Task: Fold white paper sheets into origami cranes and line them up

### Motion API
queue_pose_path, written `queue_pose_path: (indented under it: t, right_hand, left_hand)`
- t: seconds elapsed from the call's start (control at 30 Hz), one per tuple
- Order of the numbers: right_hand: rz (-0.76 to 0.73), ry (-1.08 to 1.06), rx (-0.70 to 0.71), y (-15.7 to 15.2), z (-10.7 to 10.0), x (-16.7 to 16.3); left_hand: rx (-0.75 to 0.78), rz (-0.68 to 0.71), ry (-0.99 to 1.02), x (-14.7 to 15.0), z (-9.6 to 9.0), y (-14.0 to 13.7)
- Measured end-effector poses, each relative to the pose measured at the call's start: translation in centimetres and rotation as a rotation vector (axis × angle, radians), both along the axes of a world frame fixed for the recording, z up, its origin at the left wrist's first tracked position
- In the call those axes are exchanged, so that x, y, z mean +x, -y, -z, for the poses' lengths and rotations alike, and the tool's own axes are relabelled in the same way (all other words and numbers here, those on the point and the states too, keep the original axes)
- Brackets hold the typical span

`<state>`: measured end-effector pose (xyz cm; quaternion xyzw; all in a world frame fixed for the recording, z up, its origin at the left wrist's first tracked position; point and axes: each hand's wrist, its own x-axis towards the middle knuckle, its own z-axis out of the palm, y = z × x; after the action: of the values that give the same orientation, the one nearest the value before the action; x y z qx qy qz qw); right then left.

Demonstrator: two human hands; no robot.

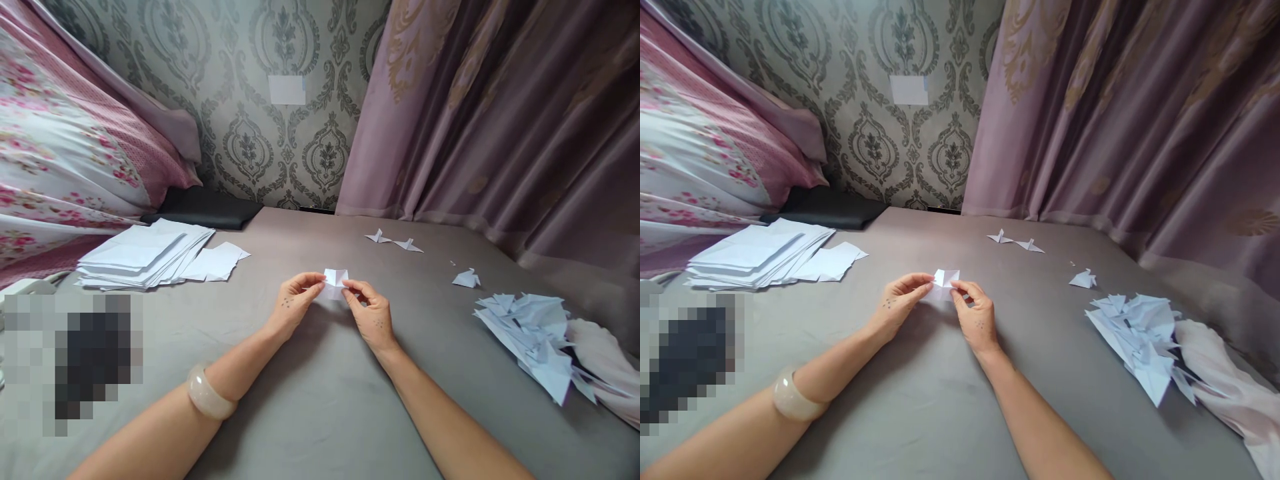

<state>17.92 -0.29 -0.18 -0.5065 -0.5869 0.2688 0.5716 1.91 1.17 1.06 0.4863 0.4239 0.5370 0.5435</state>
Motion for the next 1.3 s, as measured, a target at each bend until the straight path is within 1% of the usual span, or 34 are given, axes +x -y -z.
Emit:
queue_pose_path:
  t: [0.17,0.33,0.57,0.8,1.07,1.3]
  right_hand:
    - [-0.007,0.013,0.006,-0.09,0.25,0.15]
    - [0.026,0.016,-0.015,-0.22,0.45,0.25]
    - [0.025,0.04,-0.049,-0.43,0.57,0.3]
    - [0.012,0.062,-0.022,-0.29,0.4,0.3]
    - [0.016,0.05,-0.009,-0.37,0.48,0.2]
    - [0.019,0.058,-0.049,-0.38,0.45,0.27]
  left_hand:
    - [0.002,-0.098,-0.083,0.0,0.08,-0.08]
    - [0.076,-0.164,-0.148,0.0,-0.27,0.07]
    - [0.111,-0.166,-0.183,0.0,-0.11,-0.15]
    - [0.185,-0.123,-0.218,-0.06,-0.48,0.16]
    - [0.181,-0.116,-0.213,-0.13,0.07,-0.14]
    - [0.163,-0.117,-0.233,-0.17,0.32,-0.29]
